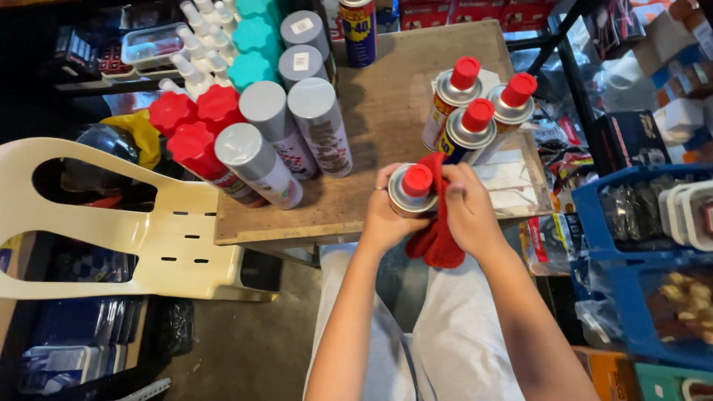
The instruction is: The person is wiping down various spray cans with a red rag and arranging them on a wooden table.
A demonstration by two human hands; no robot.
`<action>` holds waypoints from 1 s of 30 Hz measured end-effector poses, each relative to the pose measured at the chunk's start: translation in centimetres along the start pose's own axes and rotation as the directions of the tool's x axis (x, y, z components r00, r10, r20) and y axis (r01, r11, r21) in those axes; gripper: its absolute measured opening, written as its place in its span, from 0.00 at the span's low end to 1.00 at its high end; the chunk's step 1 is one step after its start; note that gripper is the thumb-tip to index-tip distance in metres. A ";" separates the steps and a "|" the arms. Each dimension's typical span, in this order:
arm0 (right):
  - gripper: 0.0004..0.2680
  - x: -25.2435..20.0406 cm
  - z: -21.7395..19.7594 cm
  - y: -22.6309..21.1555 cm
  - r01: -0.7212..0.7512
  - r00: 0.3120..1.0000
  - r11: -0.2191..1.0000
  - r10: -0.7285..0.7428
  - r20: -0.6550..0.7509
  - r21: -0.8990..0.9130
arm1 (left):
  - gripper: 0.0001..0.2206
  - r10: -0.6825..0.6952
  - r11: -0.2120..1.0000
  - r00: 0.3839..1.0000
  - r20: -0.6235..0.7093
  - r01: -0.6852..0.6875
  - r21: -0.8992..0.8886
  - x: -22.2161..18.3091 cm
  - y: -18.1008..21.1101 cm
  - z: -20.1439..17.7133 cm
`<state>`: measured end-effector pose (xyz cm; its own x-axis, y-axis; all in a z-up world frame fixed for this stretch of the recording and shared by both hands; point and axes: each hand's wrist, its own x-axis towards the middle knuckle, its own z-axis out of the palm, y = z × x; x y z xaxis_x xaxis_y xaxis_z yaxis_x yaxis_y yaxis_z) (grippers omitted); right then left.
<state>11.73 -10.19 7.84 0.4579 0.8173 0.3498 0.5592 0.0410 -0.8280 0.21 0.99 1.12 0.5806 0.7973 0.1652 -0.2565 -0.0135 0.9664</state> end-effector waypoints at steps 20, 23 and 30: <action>0.19 -3.2 1.0 -3.9 -0.097 0.991 0.707 0.130 -0.005 -0.701 | 0.67 -0.263 0.649 0.959 0.101 0.098 0.755 0.4 9.7 -1.4; 0.20 -2.9 1.0 -4.2 -0.095 0.989 0.656 0.151 0.007 -0.748 | 0.59 -0.037 0.745 0.998 -0.048 0.060 0.665 -2.3 8.9 1.4; 0.22 -2.6 0.8 -5.9 -0.103 0.975 0.603 0.220 0.040 -0.791 | 0.43 0.167 0.933 0.916 -0.364 -0.027 0.359 -2.6 4.1 4.7</action>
<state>6.74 -12.09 11.47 0.5415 0.8287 0.1413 0.8366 -0.5145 -0.1882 1.26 -4.01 5.56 0.2079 0.9479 0.2413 0.0225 -0.2513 0.9677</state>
